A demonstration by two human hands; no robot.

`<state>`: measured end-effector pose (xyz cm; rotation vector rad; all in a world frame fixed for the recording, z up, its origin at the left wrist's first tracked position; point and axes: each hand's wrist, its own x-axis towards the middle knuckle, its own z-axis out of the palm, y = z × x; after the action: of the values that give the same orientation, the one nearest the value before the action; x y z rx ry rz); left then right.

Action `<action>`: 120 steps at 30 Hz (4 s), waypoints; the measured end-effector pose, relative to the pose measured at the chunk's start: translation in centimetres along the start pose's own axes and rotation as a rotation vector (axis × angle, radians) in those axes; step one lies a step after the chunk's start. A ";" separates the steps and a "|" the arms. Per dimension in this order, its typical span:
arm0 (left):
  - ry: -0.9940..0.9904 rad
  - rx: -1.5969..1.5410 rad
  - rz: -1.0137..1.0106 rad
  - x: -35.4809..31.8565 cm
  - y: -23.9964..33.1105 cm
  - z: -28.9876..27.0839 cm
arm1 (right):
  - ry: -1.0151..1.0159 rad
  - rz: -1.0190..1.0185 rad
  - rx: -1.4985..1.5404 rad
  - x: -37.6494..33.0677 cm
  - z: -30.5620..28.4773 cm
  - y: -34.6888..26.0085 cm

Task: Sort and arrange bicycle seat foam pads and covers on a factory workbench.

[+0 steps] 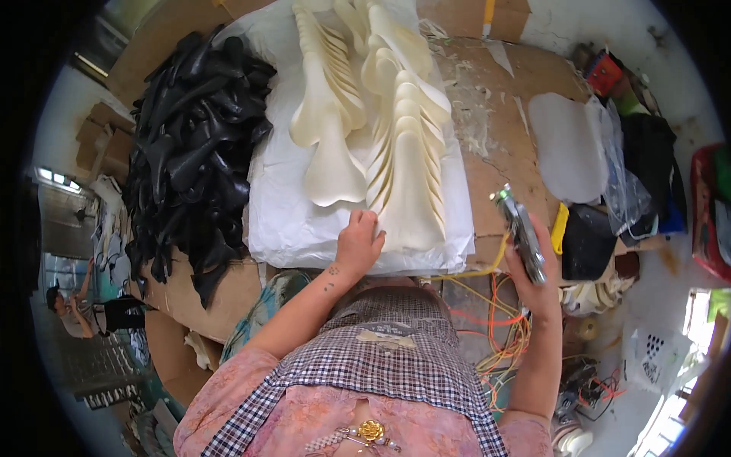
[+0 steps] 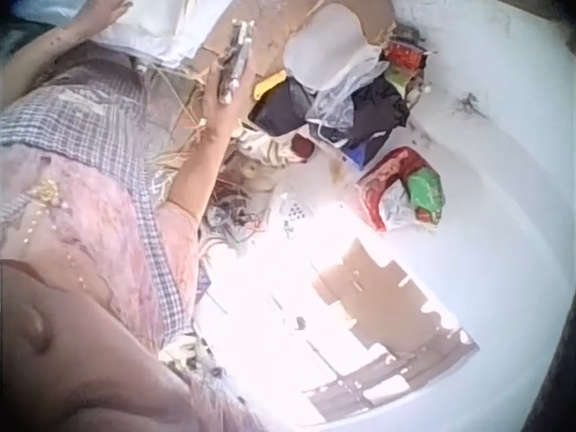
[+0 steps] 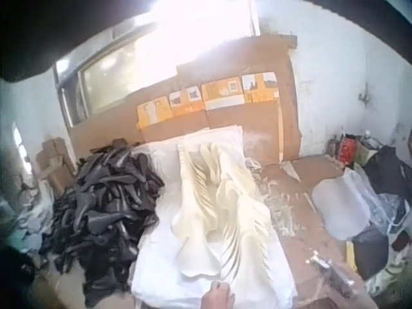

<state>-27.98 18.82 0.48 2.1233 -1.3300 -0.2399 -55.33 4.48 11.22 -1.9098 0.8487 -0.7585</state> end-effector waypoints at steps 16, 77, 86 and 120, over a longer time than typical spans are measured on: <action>0.093 -0.063 0.054 0.9 -0.6 1.3 | 0.181 0.054 0.383 -18.6 0.7 -11.4; 0.804 -1.256 -0.317 -7.2 -23.2 -14.3 | -0.113 0.109 0.274 -10.0 7.0 -13.4; 0.223 -1.132 -0.413 6.1 -20.2 -2.4 | -0.010 0.172 0.257 -15.1 6.2 -14.0; 0.259 -0.364 0.382 2.1 -1.7 0.1 | -0.020 0.275 0.243 -12.0 1.6 -8.1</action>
<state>-25.73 17.50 -0.23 1.5111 -1.3841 -0.0400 -58.92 17.81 15.73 -1.5456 0.9379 -0.6412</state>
